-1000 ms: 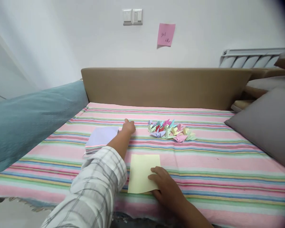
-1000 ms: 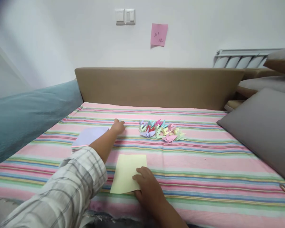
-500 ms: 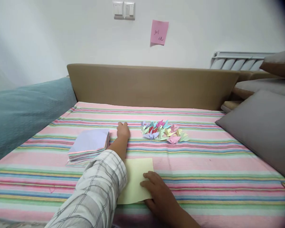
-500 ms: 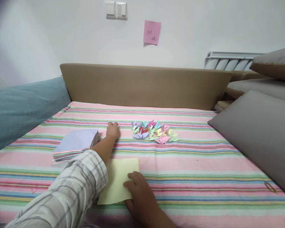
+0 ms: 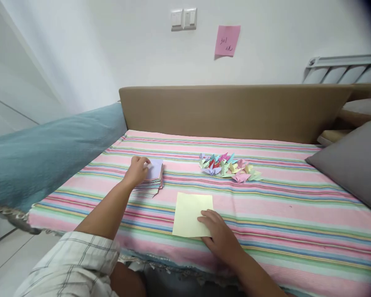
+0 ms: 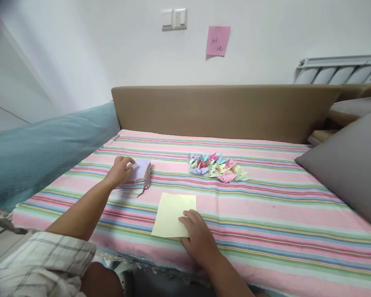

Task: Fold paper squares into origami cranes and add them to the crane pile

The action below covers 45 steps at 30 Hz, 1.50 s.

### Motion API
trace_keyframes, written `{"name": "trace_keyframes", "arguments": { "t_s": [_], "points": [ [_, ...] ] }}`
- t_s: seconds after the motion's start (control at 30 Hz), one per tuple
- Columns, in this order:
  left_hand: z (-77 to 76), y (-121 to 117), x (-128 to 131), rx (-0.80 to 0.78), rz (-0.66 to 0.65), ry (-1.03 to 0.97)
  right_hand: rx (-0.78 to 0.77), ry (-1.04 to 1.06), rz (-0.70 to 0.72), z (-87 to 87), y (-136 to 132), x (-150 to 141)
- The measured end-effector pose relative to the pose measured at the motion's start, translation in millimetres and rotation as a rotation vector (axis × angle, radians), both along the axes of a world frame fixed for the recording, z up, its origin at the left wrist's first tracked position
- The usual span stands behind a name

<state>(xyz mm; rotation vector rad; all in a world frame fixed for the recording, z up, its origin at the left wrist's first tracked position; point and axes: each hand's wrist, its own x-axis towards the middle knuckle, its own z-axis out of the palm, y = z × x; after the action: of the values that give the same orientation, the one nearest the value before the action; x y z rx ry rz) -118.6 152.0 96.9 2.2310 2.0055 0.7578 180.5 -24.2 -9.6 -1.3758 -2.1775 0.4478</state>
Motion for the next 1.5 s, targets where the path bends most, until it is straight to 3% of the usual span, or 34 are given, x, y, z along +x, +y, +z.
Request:
{"name": "trace_keyframes", "arguments": {
  "t_s": [0.1,0.2,0.23,0.3,0.33,0.4,0.43,0.57,0.67,0.83,0.93,1.1,1.2,1.33,1.5],
  "points": [
    [-12.3,-10.3,-18.7,-0.057,0.073,0.083,0.056,0.037,-0.004,-3.7,0.5,-0.5],
    [-7.0,-27.4,-7.9,-0.011,0.084,0.132,0.045,0.041,-0.022,-3.5,1.1,-0.1],
    [-3.5,-37.3,1.3,0.07,0.064,0.165,0.041,0.031,-0.029,-3.1,1.3,0.4],
    [0.2,-64.8,26.4,0.158,-0.055,0.129,0.05,-0.003,-0.051,-2.7,1.7,1.3],
    [-1.2,-81.4,41.3,0.119,-0.212,0.094,0.065,-0.023,-0.068,-2.7,1.8,1.5],
    [-11.8,-116.0,72.5,-0.034,-0.54,0.076,0.098,-0.064,-0.109,-3.0,1.5,0.9],
    [-20.3,-131.8,87.0,-0.079,-0.609,0.111,0.116,-0.084,-0.129,-3.2,1.0,0.0],
    [-58.8,-166.0,122.1,0.037,-0.462,0.253,0.176,-0.127,-0.178,-4.0,-4.8,-5.6],
    [-78.3,-163.2,119.4,0.069,-0.348,0.238,0.202,-0.118,-0.164,-4.2,-11.6,-6.3],
    [-91.5,-149.5,98.5,0.029,-0.424,0.218,0.195,-0.049,-0.038,1.1,-18.7,6.5],
    [-92.9,-145.2,92.9,0.045,-0.49,0.237,0.166,-0.044,0.005,6.2,-16.4,19.6],
    [-90.6,-139.8,88.8,0.074,-0.612,0.3,0.102,-0.205,-0.085,9.5,-7.3,34.5],
    [-90.3,-141.1,88.5,0.133,-0.581,0.293,0.066,-0.287,-0.087,9.1,-7.6,30.1],
    [-91.6,-151.3,93.5,0.21,-0.551,0.291,0.149,-0.26,-0.145,10.1,-17.1,13.4],
    [-96.2,-158.6,93.9,0.181,-0.552,0.301,0.161,-0.191,-0.104,11.1,-23.7,6.7]
  ]
}}
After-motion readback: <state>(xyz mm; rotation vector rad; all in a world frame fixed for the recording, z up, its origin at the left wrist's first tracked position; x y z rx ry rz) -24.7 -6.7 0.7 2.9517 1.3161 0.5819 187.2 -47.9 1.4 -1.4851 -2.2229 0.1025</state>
